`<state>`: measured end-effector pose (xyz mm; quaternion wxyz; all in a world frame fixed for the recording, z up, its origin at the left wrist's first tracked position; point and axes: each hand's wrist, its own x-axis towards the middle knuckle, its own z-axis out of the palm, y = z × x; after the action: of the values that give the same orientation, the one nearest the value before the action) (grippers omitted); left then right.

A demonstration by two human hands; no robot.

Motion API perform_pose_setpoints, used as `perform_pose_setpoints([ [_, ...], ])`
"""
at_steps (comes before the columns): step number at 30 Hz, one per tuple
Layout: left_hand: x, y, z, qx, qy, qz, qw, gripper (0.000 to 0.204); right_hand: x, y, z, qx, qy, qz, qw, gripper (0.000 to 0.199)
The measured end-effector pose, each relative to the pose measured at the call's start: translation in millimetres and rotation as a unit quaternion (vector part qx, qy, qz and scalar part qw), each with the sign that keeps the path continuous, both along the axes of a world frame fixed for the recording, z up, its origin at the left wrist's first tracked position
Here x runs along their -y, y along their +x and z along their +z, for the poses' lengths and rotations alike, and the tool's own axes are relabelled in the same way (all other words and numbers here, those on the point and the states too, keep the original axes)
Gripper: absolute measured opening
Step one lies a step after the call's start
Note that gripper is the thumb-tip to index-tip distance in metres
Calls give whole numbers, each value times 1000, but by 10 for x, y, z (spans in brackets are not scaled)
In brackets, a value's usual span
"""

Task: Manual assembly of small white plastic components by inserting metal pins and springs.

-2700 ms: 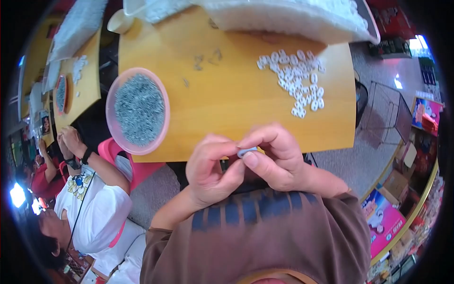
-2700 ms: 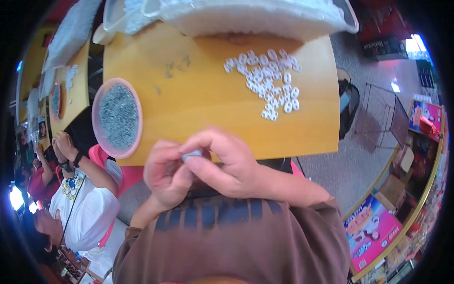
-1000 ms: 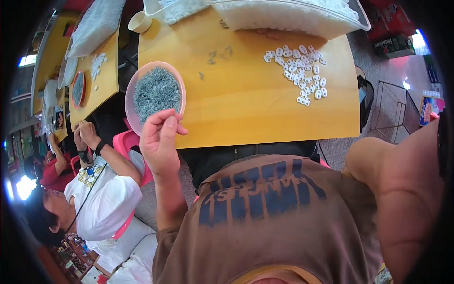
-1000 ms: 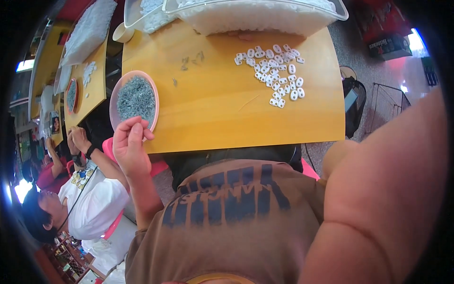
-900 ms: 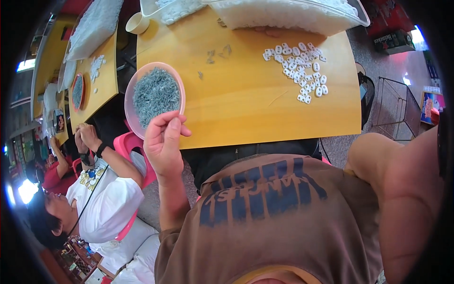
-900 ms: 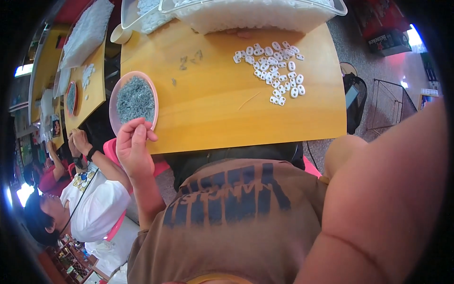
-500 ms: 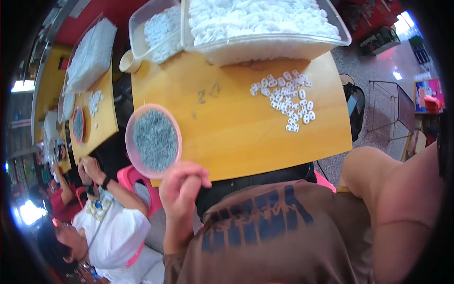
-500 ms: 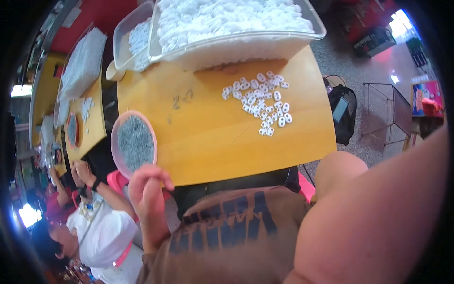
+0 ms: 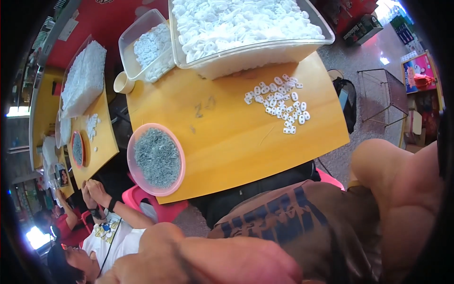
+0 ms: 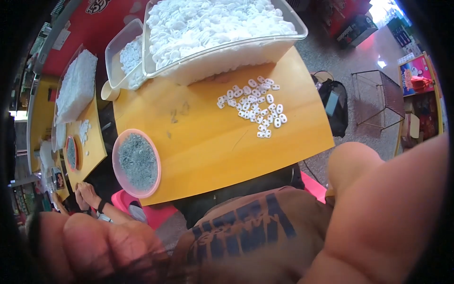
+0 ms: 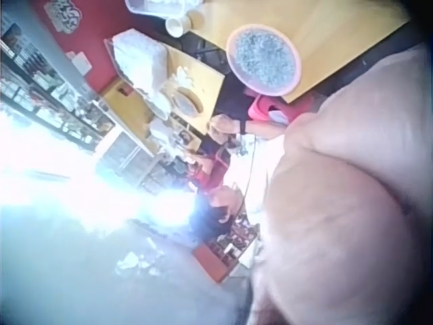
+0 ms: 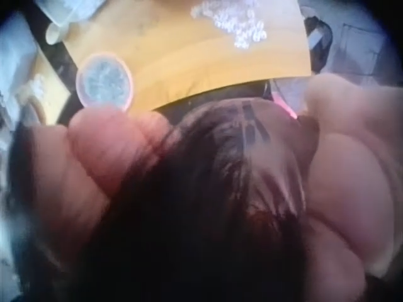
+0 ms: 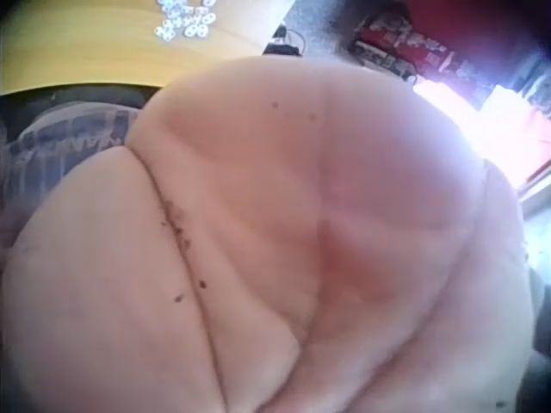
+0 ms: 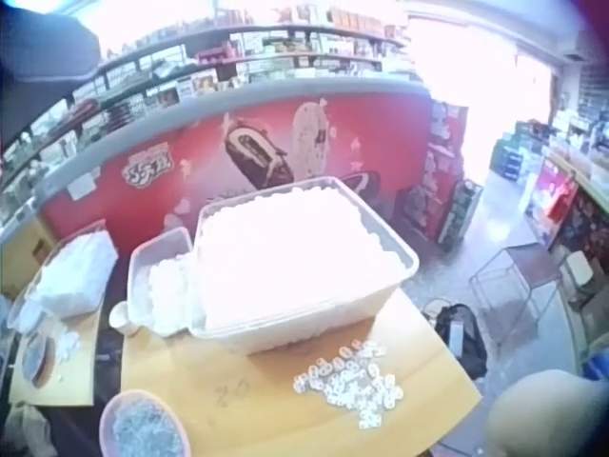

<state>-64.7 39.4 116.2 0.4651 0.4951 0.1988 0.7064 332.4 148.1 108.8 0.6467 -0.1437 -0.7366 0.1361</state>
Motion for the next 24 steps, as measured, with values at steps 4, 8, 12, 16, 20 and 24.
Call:
perform_pose_setpoints([
  [4,-34,25,11,7,1,22,1000,16,-119,-79,63,7,11,17,1000,45],
  [8,-17,-21,50,6,8,40,999,17,-211,-73,79,6,27,30,999,45],
  [12,34,-102,95,5,8,53,999,18,-184,-113,112,4,37,36,999,45],
  [16,188,-90,58,20,-1,88,996,20,-314,-84,160,18,38,67,997,45],
  [20,350,1,5,31,-15,137,990,22,-613,31,154,26,34,112,993,45],
  [24,501,-104,53,20,-43,130,990,24,-365,-193,156,13,43,76,996,46],
])
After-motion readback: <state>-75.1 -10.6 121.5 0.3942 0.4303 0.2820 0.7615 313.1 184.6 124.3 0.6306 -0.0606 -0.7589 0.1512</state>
